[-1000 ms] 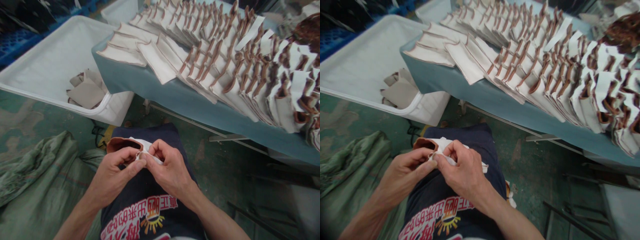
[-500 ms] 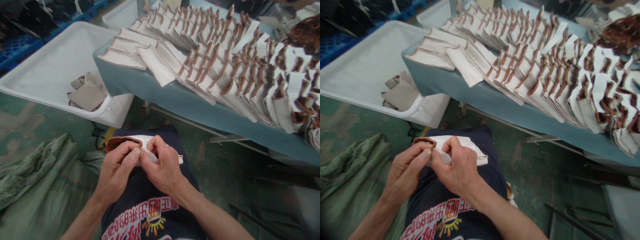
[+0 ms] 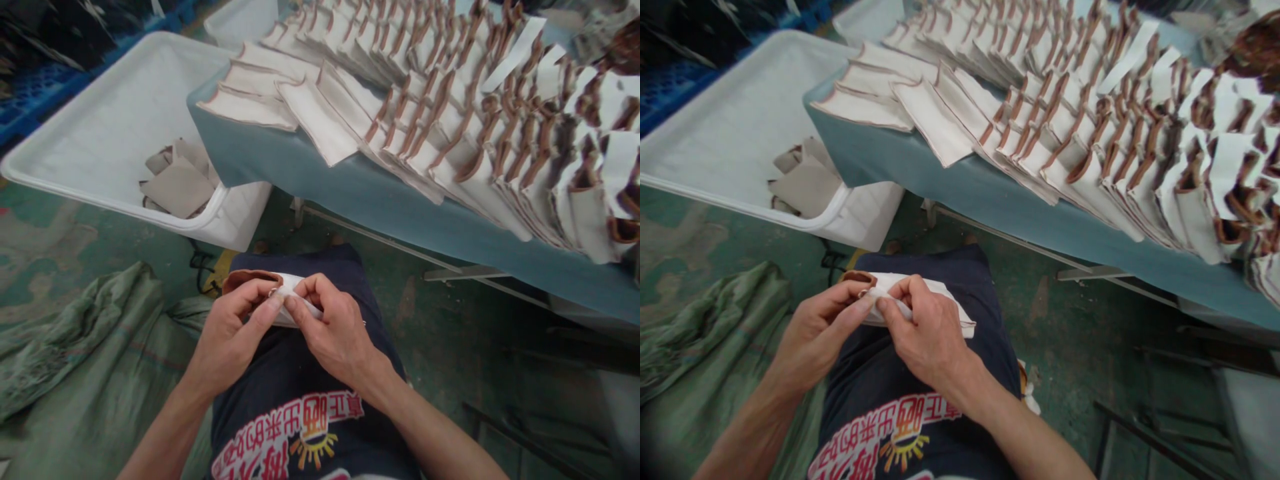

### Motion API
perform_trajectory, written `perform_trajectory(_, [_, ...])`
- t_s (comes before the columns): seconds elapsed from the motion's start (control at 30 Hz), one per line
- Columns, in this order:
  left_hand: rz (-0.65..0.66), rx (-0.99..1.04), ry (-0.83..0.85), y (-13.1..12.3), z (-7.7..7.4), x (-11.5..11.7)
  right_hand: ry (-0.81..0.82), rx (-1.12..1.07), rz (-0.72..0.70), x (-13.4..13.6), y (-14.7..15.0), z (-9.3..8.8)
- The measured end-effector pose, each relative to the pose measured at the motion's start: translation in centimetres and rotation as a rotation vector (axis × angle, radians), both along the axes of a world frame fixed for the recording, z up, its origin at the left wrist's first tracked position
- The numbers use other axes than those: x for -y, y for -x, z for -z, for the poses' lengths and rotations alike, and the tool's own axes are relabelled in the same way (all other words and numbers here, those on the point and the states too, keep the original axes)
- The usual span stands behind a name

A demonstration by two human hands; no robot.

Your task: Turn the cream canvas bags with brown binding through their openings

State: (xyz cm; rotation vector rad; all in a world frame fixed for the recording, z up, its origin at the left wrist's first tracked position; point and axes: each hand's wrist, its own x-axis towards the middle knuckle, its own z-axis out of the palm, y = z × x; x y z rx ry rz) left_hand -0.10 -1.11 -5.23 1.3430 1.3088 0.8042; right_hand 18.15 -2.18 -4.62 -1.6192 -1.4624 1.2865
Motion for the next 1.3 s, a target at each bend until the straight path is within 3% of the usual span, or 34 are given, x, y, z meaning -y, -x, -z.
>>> perform_trajectory(0.27, [-0.065, 0.121, 0.071, 0.0, 1.0, 0.2, -0.027, -0.027, -0.016, 0.1, 0.1, 0.5])
perform_trajectory(0.43, [-0.089, 0.061, 0.024, 0.2, 1.4, 0.3, -0.032, -0.041, -0.011, 0.2, 0.1, 0.5])
perform_trajectory(0.77, [-0.05, -0.098, -0.032, -0.8, -0.9, 0.1, -0.07, -0.054, 0.038, 0.5, 0.2, 0.6])
perform_trajectory(1.03, [-0.005, -0.176, -0.141, 0.0, -1.1, 0.7, -0.095, -0.045, 0.02, 0.9, 0.4, 0.1])
perform_trajectory(1.17, [0.028, -0.08, -0.132, 1.1, -1.4, 0.9, -0.165, 0.001, -0.097, 1.8, 0.2, -1.7])
perform_trajectory(1.3, [0.147, 0.023, -0.137, 2.8, -3.2, 0.9, -0.442, 0.074, -0.3, 2.2, -1.4, -4.7])
